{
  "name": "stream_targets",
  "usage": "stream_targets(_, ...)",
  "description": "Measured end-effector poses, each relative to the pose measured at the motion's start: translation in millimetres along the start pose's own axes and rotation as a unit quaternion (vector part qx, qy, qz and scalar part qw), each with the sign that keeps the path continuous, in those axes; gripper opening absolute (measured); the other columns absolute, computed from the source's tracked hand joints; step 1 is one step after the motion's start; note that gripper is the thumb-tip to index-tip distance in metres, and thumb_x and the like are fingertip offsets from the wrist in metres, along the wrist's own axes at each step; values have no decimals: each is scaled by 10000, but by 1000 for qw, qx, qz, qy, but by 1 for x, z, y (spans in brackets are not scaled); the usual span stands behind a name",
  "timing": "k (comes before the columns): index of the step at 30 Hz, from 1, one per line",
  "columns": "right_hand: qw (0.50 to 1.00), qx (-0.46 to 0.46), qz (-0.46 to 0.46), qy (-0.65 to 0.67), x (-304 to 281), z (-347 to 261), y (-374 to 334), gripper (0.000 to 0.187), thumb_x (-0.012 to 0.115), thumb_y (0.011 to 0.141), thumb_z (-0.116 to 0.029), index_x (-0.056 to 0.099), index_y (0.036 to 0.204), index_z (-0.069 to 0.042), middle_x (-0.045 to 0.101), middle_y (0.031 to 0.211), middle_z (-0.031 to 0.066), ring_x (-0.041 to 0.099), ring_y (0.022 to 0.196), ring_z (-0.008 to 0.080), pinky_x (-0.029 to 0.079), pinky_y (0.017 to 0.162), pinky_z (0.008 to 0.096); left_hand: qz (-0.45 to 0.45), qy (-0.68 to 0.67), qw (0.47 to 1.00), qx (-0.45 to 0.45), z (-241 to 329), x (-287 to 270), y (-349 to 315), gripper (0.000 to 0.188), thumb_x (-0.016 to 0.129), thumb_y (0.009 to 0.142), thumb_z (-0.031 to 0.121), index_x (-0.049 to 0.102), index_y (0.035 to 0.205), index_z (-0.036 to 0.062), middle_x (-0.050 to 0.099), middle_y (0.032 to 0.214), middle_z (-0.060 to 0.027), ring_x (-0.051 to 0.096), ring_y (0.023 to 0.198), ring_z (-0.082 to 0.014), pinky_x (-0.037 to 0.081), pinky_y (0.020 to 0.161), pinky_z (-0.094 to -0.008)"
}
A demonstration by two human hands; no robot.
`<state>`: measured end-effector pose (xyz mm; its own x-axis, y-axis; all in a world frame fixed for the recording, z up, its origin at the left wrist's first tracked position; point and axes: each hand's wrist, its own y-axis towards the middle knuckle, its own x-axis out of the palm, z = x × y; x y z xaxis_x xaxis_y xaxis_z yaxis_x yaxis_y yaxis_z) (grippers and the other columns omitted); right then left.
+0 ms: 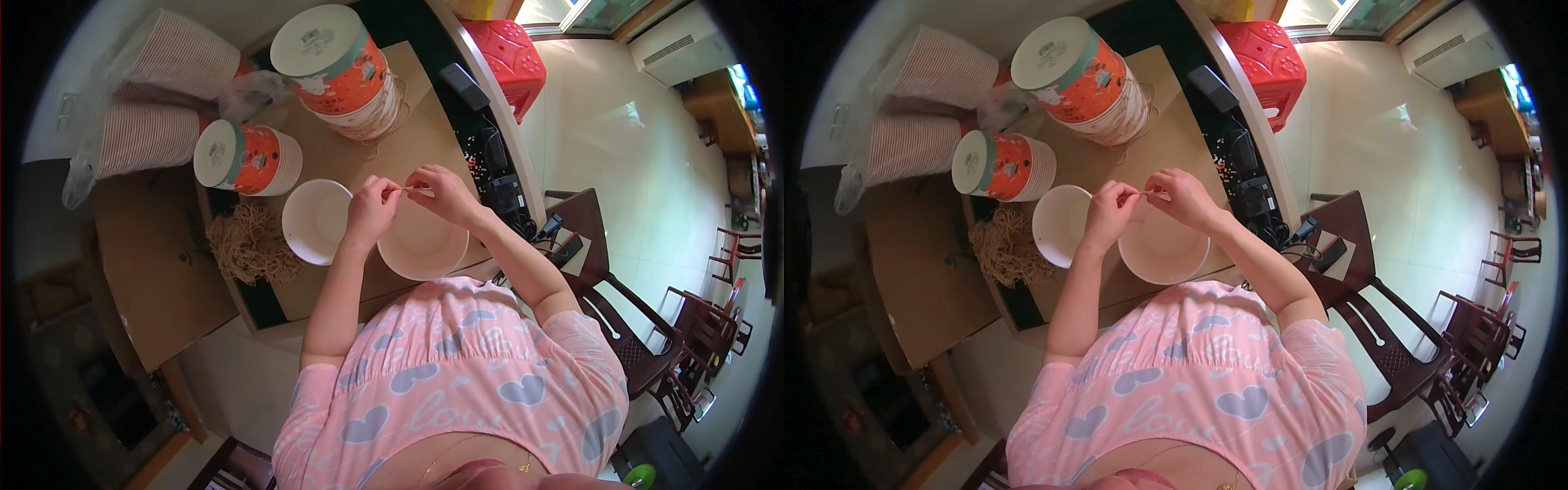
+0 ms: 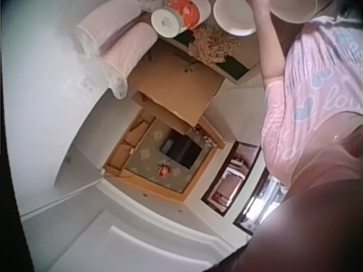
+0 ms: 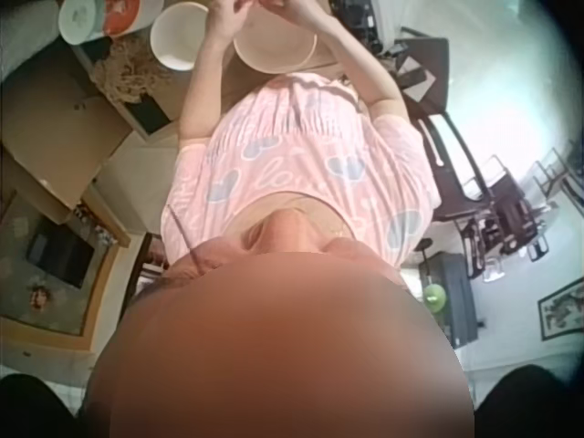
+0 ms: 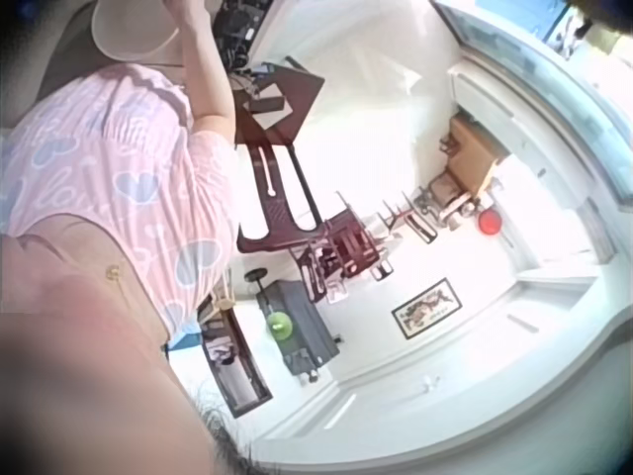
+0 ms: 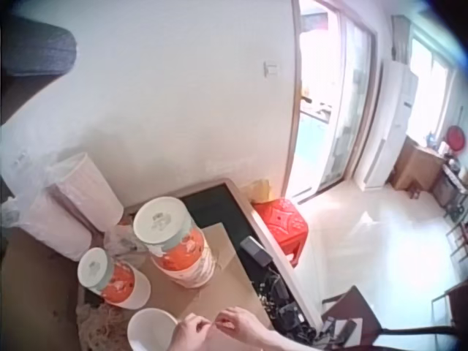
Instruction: The recorder is threading a thin cord through holes in paper buckets for final packaging.
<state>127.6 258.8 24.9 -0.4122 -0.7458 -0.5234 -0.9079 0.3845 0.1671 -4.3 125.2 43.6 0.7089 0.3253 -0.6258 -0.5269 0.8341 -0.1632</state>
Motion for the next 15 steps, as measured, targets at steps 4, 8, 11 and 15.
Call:
stream_targets(4,999,11,-10,-35,2,2,-3,95,655,779,-105,612,842,-48,607,822,98,576,814,300,476,718,386,25,-93,995,4,-2,0,-2,94,644,843,91,651,859,-1,593,773,-69,589,663,-150,482,626,-284)
stream_targets(8,998,-13,-1,-66,2,-1,-3,66,643,771,-93,615,823,-63,602,818,94,568,836,296,478,727,393,-22,-259,960,-102,-1,-2,-3,68,640,859,78,646,831,16,530,645,42,491,581,-36,390,510,-196)
stream_targets(11,996,-36,-1,-86,1,-6,2,65,648,780,-94,621,828,-59,595,818,91,564,827,288,474,725,378,-85,-327,927,-163,4,-9,-5,68,616,880,100,648,885,41,506,634,66,402,508,-7,282,441,-165)
stream_targets(15,989,-46,-2,-137,-5,3,21,64,649,772,-97,628,825,-68,595,825,83,564,833,289,474,731,377,-186,-351,896,-197,23,-38,-16,102,592,901,126,645,926,42,519,647,59,350,469,-3,238,412,-167)
